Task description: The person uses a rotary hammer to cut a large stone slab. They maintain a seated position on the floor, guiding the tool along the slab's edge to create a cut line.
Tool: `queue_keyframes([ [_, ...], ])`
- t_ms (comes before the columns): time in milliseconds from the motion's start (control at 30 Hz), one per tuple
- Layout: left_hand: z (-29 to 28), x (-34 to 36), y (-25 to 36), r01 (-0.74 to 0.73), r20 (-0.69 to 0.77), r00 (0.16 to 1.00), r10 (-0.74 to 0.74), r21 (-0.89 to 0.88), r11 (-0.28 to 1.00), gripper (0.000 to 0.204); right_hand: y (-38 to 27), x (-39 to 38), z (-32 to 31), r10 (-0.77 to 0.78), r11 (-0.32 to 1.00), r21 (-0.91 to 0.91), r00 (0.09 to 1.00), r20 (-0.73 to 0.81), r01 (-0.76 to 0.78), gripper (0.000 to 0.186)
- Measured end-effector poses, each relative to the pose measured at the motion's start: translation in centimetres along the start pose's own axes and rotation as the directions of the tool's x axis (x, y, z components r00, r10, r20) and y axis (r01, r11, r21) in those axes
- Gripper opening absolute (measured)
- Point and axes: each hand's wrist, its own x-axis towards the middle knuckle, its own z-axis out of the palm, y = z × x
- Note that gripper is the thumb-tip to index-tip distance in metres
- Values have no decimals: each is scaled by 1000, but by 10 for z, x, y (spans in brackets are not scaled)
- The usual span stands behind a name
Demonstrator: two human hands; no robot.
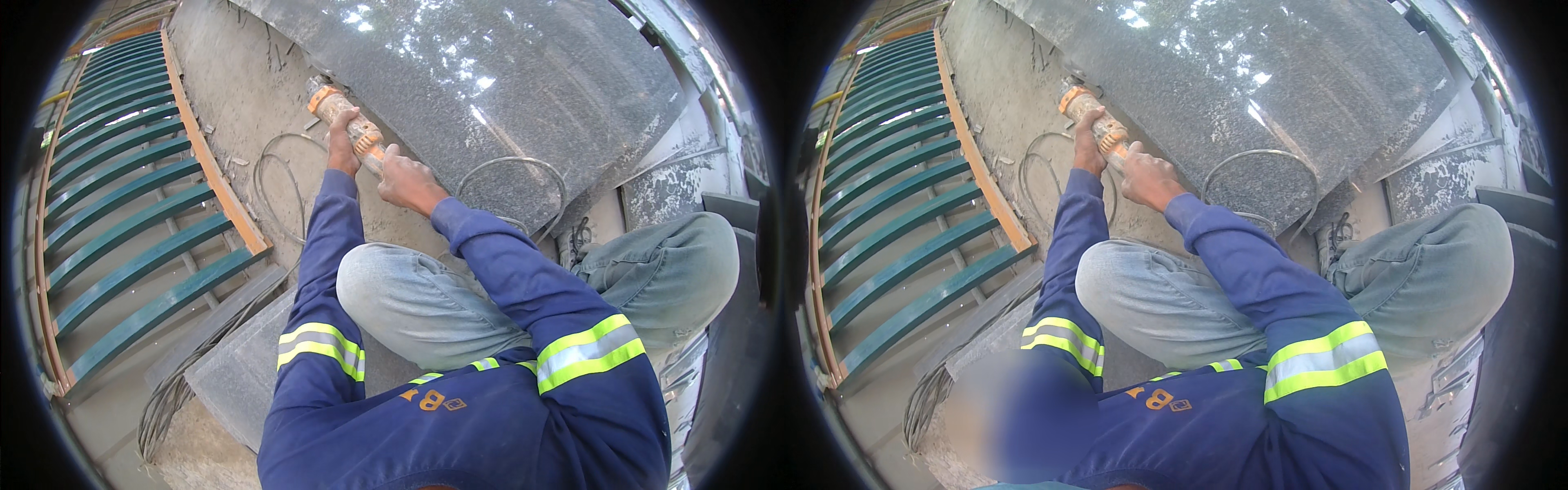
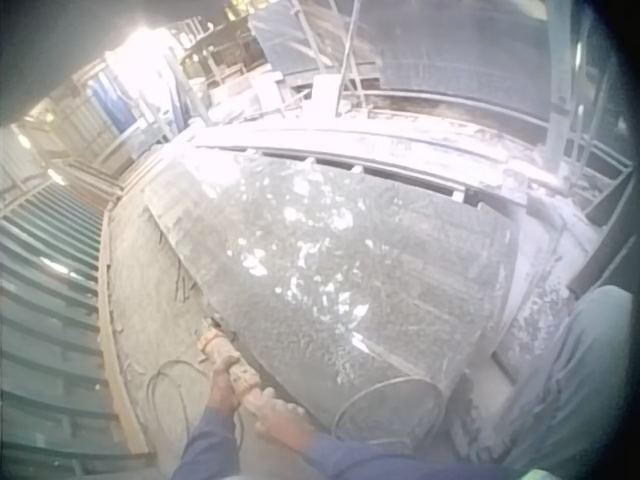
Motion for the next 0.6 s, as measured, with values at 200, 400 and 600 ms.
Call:
queue_keyframes([
  [200,-4,9,1,0,24,1000,0,9,1000,33,4,9,3,-22,999,23,1000,-5,22,38],
  [400,-8,20,1,20,26,999,-20,-2,1000,32,5,21,8,-14,999,39,1000,-24,15,37],
  [600,-10,32,4,29,34,999,-28,-10,1000,34,3,30,5,-12,999,33,1000,-21,13,37],
])
